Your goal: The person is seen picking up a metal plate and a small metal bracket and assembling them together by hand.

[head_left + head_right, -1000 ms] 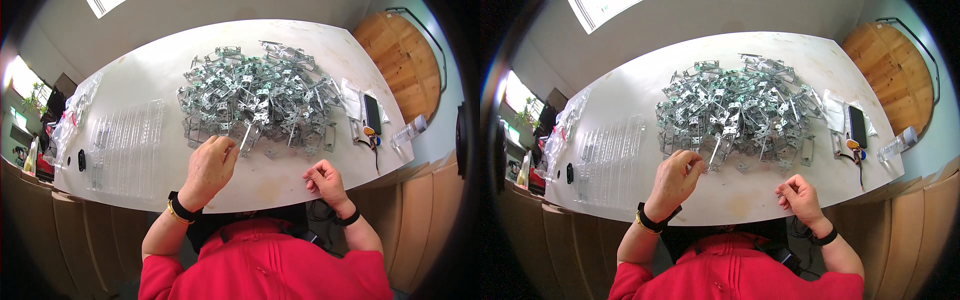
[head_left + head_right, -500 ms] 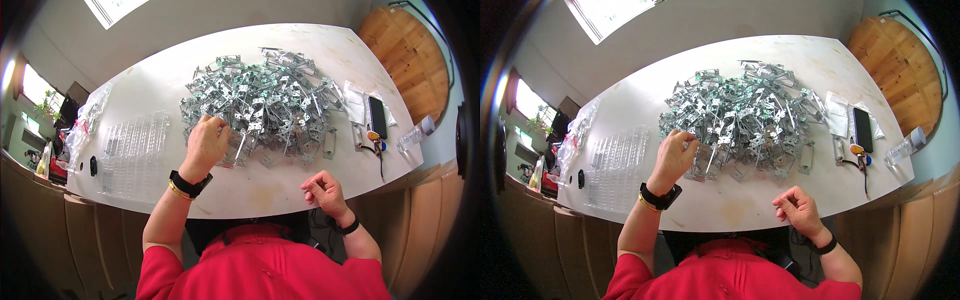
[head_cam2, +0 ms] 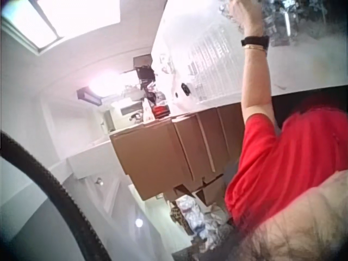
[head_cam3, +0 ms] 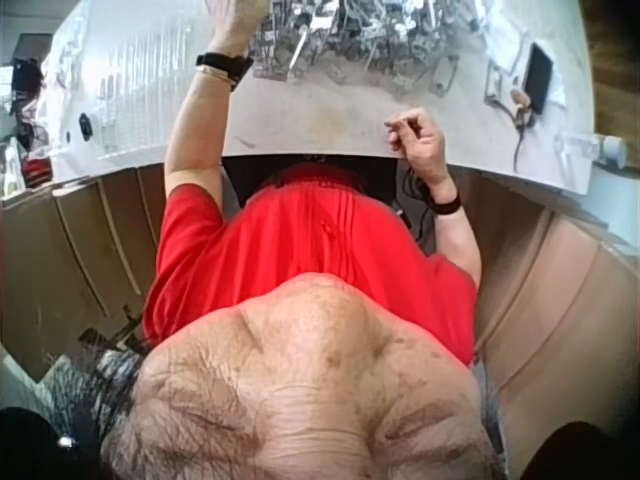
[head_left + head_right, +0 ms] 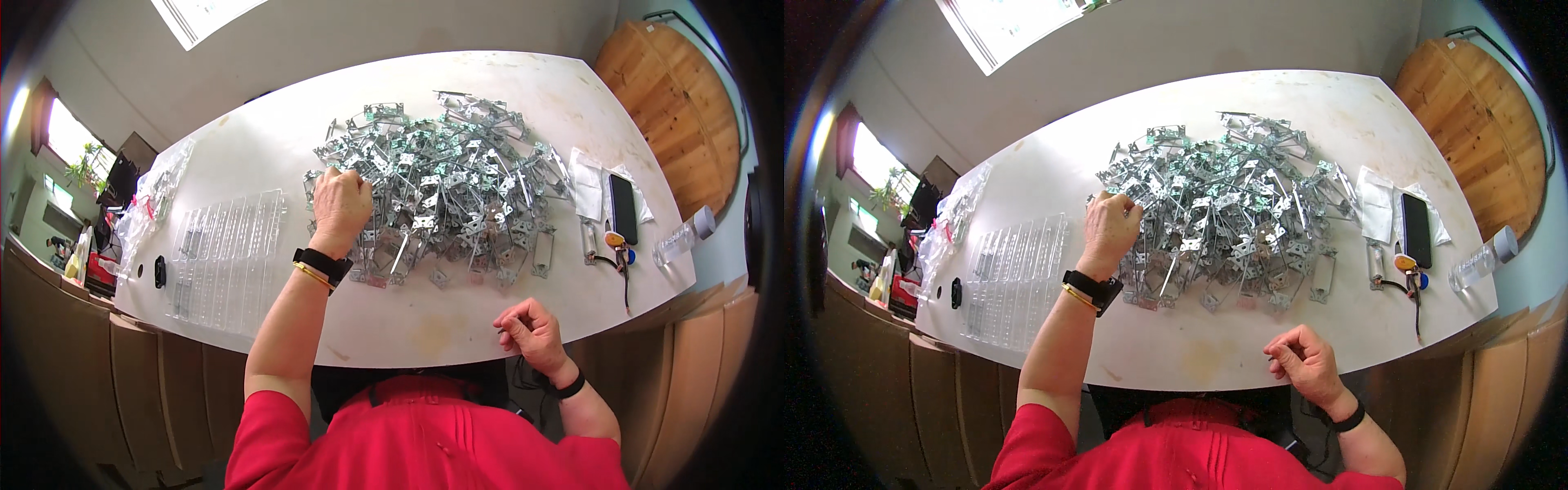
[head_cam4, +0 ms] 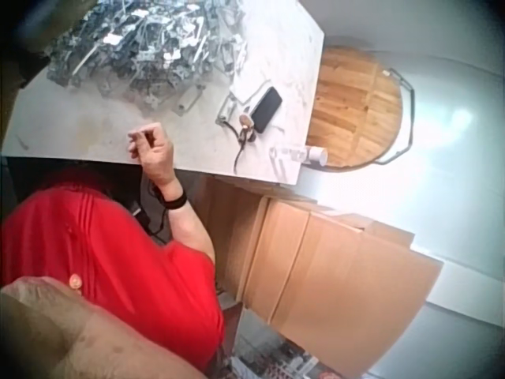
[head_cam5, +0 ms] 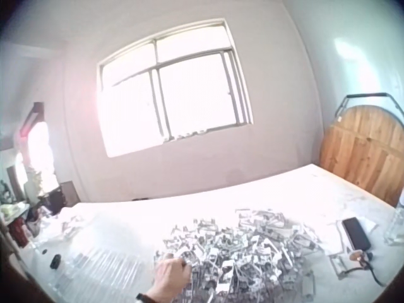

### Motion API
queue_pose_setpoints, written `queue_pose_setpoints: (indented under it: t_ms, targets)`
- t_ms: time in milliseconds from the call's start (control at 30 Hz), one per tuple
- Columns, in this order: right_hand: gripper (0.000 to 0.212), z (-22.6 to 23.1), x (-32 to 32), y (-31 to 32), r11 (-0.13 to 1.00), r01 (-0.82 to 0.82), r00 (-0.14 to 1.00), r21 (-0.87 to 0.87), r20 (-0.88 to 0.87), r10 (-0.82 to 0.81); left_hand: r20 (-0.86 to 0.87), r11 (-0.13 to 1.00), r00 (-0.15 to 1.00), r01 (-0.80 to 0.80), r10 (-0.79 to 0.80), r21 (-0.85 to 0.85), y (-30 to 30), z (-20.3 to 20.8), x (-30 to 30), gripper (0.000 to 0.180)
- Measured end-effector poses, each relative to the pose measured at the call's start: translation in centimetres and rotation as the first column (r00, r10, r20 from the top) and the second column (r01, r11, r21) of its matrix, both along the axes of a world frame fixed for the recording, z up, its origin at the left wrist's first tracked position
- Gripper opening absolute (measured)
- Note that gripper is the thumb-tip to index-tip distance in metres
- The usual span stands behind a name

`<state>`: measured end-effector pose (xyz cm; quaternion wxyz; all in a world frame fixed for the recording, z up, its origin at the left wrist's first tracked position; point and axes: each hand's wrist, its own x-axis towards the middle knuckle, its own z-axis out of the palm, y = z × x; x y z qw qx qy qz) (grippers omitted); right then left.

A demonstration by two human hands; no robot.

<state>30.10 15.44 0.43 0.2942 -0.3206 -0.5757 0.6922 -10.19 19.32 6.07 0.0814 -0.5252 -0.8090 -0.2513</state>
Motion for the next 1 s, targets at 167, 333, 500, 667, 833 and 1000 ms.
queue_pose_setpoints:
  t_ms: [167, 333, 500, 667, 833, 1000]
  targets:
    - [0.021, 0.2, 0.0, -0.2, 1.0, 0.006, 1.0, -0.004, 0.003, -0.006, -0.157, 0.996, 0.988, -0.012, -0.001, -0.083, 0.6, -0.6, 0.1, 0.022]
    - [0.021, 0.0, 0.0, -0.3, 0.999, 0.01, 1.0, 0.037, 0.026, -0.011, -0.17, 0.986, 0.985, -0.03, 0.001, -0.166, 1.1, -0.7, -0.3, 0.019]
    - [0.02, 0.0, -0.1, -0.4, 0.999, 0.019, 1.0, 0.028, 0.014, -0.02, -0.175, 0.986, 0.985, -0.034, 0.005, -0.162, 1.2, -0.6, -0.4, 0.016]
    - [0.02, 0.0, -0.2, -0.4, 0.999, 0.008, 1.0, 0.048, 0.02, -0.009, -0.237, 1.0, 0.972, -0.007, 0.01, 0.013, 1.0, -0.9, -0.7, 0.009]
    - [0.018, -0.1, -0.2, -0.5, 0.998, 0.03, 0.999, 0.048, 0.013, -0.031, -0.26, 0.989, 0.963, 0.095, -0.064, 0.11, -1.9, 2.1, 2.0, 0.007]
    - [0.016, -0.2, -0.4, -0.8, 0.994, 0.033, 0.999, 0.101, 0.02, -0.035, -0.229, 0.967, 0.949, 0.241, -0.218, 0.079, -10.6, 3.3, 6.4, 0.006]
